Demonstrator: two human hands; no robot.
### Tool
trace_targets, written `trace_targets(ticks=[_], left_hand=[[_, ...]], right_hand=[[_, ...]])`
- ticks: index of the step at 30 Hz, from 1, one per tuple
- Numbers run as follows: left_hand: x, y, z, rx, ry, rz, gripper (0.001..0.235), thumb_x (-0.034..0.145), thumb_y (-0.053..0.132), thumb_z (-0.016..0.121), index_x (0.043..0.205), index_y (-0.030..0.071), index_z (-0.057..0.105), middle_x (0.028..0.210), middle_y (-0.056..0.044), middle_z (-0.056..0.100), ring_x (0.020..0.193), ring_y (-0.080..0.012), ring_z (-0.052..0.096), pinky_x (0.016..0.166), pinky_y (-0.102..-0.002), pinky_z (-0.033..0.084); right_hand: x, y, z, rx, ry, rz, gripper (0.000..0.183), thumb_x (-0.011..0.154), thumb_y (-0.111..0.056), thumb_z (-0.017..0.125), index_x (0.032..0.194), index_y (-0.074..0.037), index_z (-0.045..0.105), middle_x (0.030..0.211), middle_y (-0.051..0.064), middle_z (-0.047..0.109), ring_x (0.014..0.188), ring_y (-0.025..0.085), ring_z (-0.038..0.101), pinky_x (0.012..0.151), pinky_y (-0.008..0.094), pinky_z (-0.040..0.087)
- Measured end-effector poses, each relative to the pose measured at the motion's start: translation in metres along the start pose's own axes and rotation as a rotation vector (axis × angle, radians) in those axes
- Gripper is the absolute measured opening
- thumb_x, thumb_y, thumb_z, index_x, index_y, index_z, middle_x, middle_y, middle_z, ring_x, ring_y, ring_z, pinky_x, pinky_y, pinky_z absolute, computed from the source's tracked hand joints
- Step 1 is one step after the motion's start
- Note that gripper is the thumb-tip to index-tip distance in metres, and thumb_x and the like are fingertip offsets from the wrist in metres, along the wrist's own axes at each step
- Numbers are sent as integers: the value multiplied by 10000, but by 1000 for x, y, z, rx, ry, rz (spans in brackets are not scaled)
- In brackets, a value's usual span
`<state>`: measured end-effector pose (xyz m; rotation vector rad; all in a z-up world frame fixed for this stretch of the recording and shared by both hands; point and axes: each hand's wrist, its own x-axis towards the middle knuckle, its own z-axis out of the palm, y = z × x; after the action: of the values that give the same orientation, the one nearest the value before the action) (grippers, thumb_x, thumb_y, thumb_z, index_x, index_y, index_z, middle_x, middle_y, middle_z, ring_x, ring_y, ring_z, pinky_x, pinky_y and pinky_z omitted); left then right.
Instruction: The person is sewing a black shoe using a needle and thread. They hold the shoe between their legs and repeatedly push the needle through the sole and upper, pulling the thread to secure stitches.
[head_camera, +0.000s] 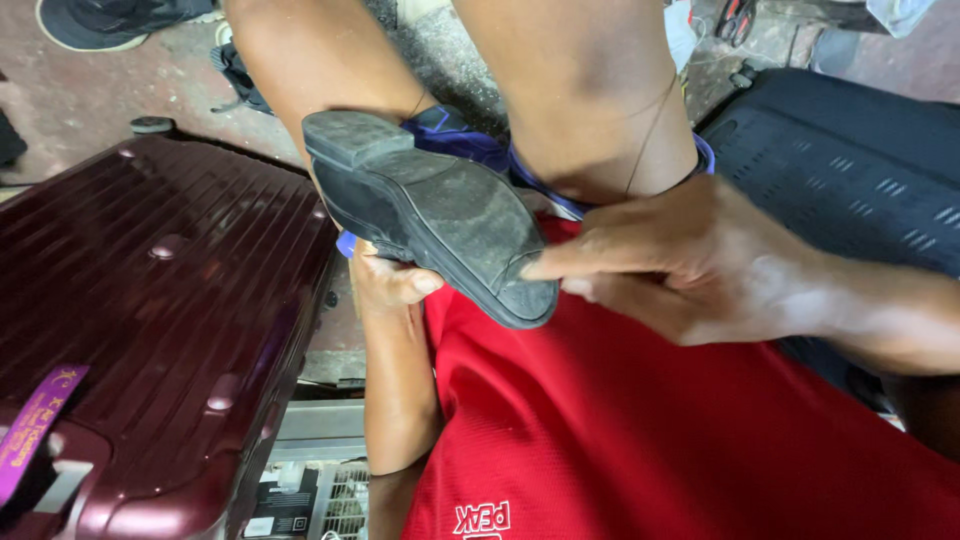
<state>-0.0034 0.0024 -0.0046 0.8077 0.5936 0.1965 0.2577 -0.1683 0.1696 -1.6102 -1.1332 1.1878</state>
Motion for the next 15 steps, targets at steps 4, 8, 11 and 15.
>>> trace_targets(ticks=[4,8,11,15], left_hand=[[1,4,-1,91,-63,43,909,672,384,999,1351,-60,591,1264,-99,703,1166,-221,687,1046,-374,557],[3,7,1,106,-105,42,831,700,327,998,1313,-90,622,1235,-122,717,1144,-228,695,1037,-378,560],[2,8,3,133,-107,31,836,698,313,1002,1327,-79,615,1246,-114,710,1118,-218,690,1013,-374,567],[3,9,2,115,-110,-33,863,678,324,1009,1341,-42,595,1244,-85,700,1146,-209,684,1021,-376,575]], right_hand=[[5,2,7,-31,-71,28,354,838,3,717,1167,-126,741,694,4,687,582,127,661,535,305,515],[4,0,7,-48,-53,48,361,836,10,710,1165,-135,742,690,8,680,576,140,657,527,312,512],[2,1,5,-75,-38,53,356,834,15,702,1158,-129,738,742,18,704,623,159,685,559,307,533],[0,4,4,-78,-39,89,369,835,23,682,1167,-131,723,823,16,751,675,165,738,587,287,586]])
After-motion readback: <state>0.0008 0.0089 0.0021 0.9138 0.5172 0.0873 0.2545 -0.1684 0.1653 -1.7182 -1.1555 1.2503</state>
